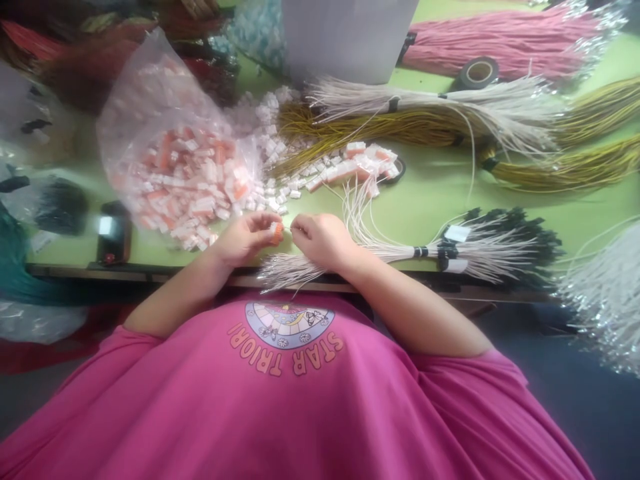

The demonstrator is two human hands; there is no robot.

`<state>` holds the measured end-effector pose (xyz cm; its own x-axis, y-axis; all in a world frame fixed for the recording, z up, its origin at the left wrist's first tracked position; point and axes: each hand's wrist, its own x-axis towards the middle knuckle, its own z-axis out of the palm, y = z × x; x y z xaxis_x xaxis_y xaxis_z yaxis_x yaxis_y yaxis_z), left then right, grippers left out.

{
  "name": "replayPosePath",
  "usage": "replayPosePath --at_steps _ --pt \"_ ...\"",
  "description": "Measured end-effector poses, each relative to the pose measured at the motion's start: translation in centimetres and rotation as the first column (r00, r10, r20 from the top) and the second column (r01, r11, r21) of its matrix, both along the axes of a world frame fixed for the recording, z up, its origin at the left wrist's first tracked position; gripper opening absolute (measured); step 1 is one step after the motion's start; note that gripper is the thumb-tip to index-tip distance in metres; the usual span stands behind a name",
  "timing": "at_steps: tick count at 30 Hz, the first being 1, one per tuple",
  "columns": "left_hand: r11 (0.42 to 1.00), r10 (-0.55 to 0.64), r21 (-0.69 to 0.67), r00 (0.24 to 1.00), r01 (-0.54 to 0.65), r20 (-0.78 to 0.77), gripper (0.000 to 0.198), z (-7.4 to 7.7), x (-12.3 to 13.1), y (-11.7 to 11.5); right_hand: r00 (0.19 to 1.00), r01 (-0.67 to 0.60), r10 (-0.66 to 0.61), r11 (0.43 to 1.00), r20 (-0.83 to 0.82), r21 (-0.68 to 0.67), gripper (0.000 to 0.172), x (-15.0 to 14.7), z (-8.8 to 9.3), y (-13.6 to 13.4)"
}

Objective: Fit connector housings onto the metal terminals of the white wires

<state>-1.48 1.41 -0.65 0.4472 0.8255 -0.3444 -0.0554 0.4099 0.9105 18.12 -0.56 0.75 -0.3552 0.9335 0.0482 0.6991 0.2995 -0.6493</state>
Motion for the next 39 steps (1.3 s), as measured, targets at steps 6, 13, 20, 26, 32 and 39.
replayPosePath --at_steps 6,13,20,26,32,39 --pt "0.996 0.02 0.085 0.99 -0.008 -0.137 0.027 0.5 0.3 -0.2 0.997 -0.025 0.017 0.995 0.077 0.092 0.028 -0.1 -1.0 -0.2" --pt "0.992 0.007 0.124 0.968 0.025 -0.25 0.03 0.7 0.7 -0.6 0.976 -0.111 0.068 0.972 0.206 0.207 0.035 -0.4 -1.5 -0.5" --pt "0.982 -0.032 0.172 0.964 0.08 -0.264 0.028 0.2 1.2 -0.6 0.973 -0.084 0.046 0.983 0.228 0.161 0.034 -1.1 -2.1 -0.8" --pt "0.839 0.012 0.489 0.89 0.239 -0.455 0.028 1.6 -0.9 -0.4 0.998 -0.058 0.058 0.998 -0.013 0.0 0.024 1.0 0.1 1.2" --pt "0.613 0.195 0.545 0.559 0.572 -0.806 0.026 3.7 -6.9 -1.0 0.786 0.443 -0.519 0.852 0.335 0.28 0.026 6.7 2.8 2.8" --pt "0.526 0.114 0.379 0.378 0.762 -0.919 0.025 2.6 -6.5 -3.3 0.881 -0.293 0.272 0.956 0.387 -0.005 0.022 0.4 2.3 -0.6"
